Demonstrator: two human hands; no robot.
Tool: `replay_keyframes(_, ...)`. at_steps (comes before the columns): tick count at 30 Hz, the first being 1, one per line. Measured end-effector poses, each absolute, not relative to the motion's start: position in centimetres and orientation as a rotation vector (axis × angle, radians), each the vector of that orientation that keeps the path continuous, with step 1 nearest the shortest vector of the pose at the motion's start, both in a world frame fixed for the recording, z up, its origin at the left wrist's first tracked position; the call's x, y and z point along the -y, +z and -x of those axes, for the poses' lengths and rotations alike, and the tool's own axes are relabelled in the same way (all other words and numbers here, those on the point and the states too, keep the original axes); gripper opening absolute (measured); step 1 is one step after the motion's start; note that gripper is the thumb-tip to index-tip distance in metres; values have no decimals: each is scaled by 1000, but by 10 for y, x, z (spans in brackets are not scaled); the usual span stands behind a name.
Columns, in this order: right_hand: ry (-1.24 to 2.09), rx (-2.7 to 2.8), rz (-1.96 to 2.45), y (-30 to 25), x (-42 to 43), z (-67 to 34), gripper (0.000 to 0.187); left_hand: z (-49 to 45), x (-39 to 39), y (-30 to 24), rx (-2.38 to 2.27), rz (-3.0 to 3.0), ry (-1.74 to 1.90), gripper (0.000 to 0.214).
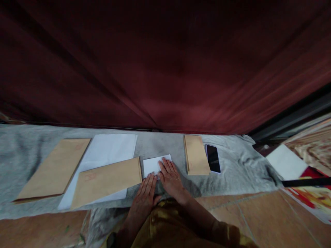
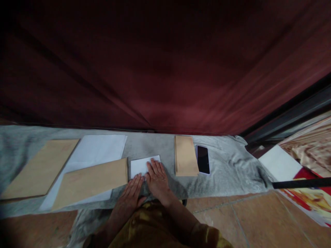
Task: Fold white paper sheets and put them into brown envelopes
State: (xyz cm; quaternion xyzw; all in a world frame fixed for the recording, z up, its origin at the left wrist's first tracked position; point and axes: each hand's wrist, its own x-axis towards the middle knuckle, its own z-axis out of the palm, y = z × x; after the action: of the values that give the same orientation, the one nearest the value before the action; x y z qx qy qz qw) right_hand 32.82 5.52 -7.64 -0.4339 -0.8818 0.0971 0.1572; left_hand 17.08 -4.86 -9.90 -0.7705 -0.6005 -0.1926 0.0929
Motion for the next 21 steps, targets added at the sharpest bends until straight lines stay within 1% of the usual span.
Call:
replay_keyframes(3,262,2507,1329,-72,-61,-338,50,-174,51,-99,1784,2276,-545,73)
replay_keyframes(6,313,2499,1367,-66,-67,-335,48,-178,53,-101,1841,2292,-515,71)
replay_keyframes(11,499,2619,1064,-62,-63,-300,45,-181,55,-108,1914,2329,-451,61)
replay_keyframes(15,511,2697,941,-66,-61,-282,46,-183,58,-107,1962,2353,-421,53)
replay_keyframes(21,460,2721,949,-72,-78,-280,46,-184,57,-99,2013,2385,-437,60)
